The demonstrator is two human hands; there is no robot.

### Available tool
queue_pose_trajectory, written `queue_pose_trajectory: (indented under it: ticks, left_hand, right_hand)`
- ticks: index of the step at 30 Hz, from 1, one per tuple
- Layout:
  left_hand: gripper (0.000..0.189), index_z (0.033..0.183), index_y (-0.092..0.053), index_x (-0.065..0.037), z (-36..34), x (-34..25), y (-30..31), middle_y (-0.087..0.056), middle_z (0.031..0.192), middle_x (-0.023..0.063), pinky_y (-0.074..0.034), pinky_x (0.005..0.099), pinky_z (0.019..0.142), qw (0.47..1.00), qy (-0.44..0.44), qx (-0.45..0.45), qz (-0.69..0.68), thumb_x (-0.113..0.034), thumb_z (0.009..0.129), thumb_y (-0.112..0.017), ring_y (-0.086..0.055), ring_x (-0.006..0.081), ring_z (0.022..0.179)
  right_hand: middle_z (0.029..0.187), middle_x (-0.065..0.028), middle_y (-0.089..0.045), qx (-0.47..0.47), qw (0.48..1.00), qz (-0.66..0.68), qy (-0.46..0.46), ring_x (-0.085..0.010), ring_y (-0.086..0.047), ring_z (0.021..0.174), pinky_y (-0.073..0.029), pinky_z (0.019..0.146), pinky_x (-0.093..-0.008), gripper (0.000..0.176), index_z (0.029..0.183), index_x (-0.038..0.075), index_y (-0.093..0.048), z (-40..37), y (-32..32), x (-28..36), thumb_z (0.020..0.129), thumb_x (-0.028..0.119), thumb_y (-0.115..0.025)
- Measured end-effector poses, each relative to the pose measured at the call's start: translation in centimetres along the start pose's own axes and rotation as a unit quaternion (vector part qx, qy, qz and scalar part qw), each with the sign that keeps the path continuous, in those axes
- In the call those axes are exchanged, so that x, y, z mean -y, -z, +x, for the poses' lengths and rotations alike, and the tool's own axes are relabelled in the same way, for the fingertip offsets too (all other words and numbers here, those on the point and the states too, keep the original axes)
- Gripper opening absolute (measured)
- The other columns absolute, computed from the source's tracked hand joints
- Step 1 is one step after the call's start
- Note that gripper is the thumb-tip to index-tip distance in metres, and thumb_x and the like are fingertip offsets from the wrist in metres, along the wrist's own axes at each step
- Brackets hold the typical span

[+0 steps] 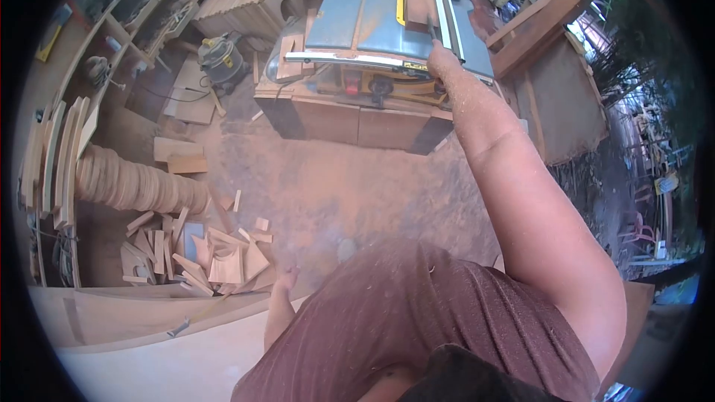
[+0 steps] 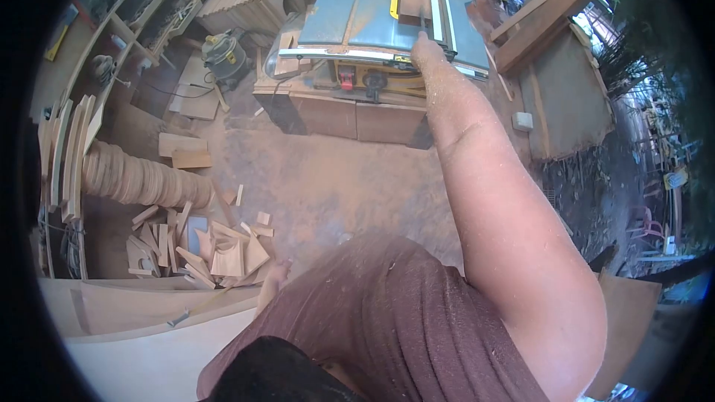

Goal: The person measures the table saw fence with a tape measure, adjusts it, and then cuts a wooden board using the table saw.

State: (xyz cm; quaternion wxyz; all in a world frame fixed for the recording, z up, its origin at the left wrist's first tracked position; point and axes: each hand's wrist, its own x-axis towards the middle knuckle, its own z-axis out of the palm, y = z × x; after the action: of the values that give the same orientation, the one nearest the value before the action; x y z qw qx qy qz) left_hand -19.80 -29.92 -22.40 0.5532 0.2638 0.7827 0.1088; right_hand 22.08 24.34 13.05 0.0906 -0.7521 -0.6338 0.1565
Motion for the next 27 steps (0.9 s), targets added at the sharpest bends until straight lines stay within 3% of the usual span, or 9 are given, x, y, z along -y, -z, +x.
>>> queue_pose_trajectory:
  ticks: [2,7,9,12,14,16,19,23,27]
  left_hand:
    - [0.056,0.130,-0.053,0.000,0.3,2.4,-0.4,-0.054,0.134,0.0170,-0.035,0.0396,0.105,1.000,0.015,0.000,-0.021,-0.040,0.091,-0.052,-0.047,0.0288,0.127]
    - [0.056,0.133,-0.050,-0.001,-2.7,2.0,0.8,-0.051,0.137,0.0173,-0.033,0.0413,0.107,0.999,0.020,0.019,-0.041,-0.041,0.093,-0.049,-0.044,0.0300,0.129]
    - [0.056,0.137,-0.047,-0.004,-5.1,-0.7,1.3,-0.046,0.142,0.0185,-0.030,0.0425,0.109,0.995,0.077,0.051,-0.045,-0.041,0.095,-0.047,-0.040,0.0313,0.133]
    - [0.042,0.121,-0.060,-0.009,2.8,7.7,-1.2,-0.058,0.078,0.0031,-0.043,0.0308,0.056,0.996,0.043,-0.076,-0.016,-0.038,0.092,-0.056,-0.053,0.0159,0.069]
    - [0.040,0.118,-0.061,-0.009,3.4,7.0,-3.0,-0.056,0.077,0.0024,-0.042,0.0310,0.055,0.996,0.014,-0.091,-0.005,-0.038,0.092,-0.056,-0.052,0.0159,0.067]
    - [0.042,0.118,-0.062,-0.007,4.3,5.1,-4.2,-0.059,0.084,0.0049,-0.045,0.0332,0.062,0.994,-0.068,-0.053,0.068,-0.039,0.091,-0.056,-0.055,0.0184,0.074]
    - [0.061,0.138,-0.046,-0.005,1.3,-4.6,-6.5,-0.045,0.141,0.0213,-0.032,0.0411,0.109,0.993,-0.033,0.012,0.116,-0.046,0.093,-0.048,-0.041,0.0336,0.132]
    - [0.053,0.129,-0.056,-0.003,2.3,-14.7,-11.2,-0.059,0.128,0.0181,-0.039,0.0397,0.103,0.996,-0.087,-0.006,0.013,-0.043,0.093,-0.051,-0.053,0.0300,0.122]
    - [0.067,0.143,-0.038,-0.003,10.0,-25.5,-14.1,-0.043,0.144,0.0185,-0.032,0.0415,0.109,0.987,-0.084,0.067,-0.116,-0.047,0.094,-0.048,-0.040,0.0286,0.134]
  right_hand:
    - [0.107,-0.0264,-0.063,-0.003,1.000,-0.013,-0.008,-0.0341,-0.069,0.073,-0.055,0.050,-0.0448,0.069,0.147,0.017,-0.026,1.3,-0.5,0.0,0.086,-0.006,-0.045]
    - [0.099,-0.0234,-0.064,-0.006,1.000,-0.020,-0.005,-0.0303,-0.066,0.064,-0.052,0.048,-0.0411,0.067,0.148,0.021,-0.026,4.5,-0.5,0.0,0.088,-0.002,-0.041]
    - [0.098,-0.0235,-0.064,-0.003,1.000,-0.008,0.001,-0.0295,-0.065,0.061,-0.051,0.048,-0.0420,0.066,0.149,0.021,-0.025,6.0,-0.4,-0.4,0.088,-0.002,-0.038]
    - [0.096,-0.0231,-0.064,-0.003,1.000,0.006,0.003,-0.0290,-0.064,0.057,-0.051,0.046,-0.0427,0.066,0.149,0.021,-0.024,8.3,-0.5,-0.7,0.088,-0.001,-0.036]
    - [0.095,-0.0229,-0.064,-0.006,1.000,0.016,0.009,-0.0291,-0.063,0.055,-0.051,0.044,-0.0433,0.067,0.149,0.021,-0.024,10.3,-0.9,-1.1,0.087,-0.001,-0.036]
    - [0.096,-0.0241,-0.064,-0.010,0.999,0.031,0.015,-0.0298,-0.063,0.054,-0.050,0.041,-0.0439,0.065,0.148,0.020,-0.025,11.9,-0.7,-1.2,0.087,-0.001,-0.036]
    - [0.096,-0.0255,-0.063,-0.008,0.996,0.083,0.023,-0.0314,-0.061,0.052,-0.047,0.037,-0.0447,0.061,0.145,0.018,-0.027,13.6,-0.1,-1.2,0.088,0.001,-0.036]
    - [0.096,-0.0245,-0.063,0.020,0.997,0.079,0.010,-0.0298,-0.061,0.052,-0.048,0.038,-0.0435,0.059,0.146,0.018,-0.026,14.1,1.4,-0.5,0.089,0.004,-0.035]
    - [0.094,-0.0252,-0.064,-0.003,0.995,0.082,0.051,-0.0299,-0.063,0.053,-0.051,0.040,-0.0436,0.060,0.147,0.015,-0.024,19.5,0.1,-1.8,0.089,0.002,-0.034]
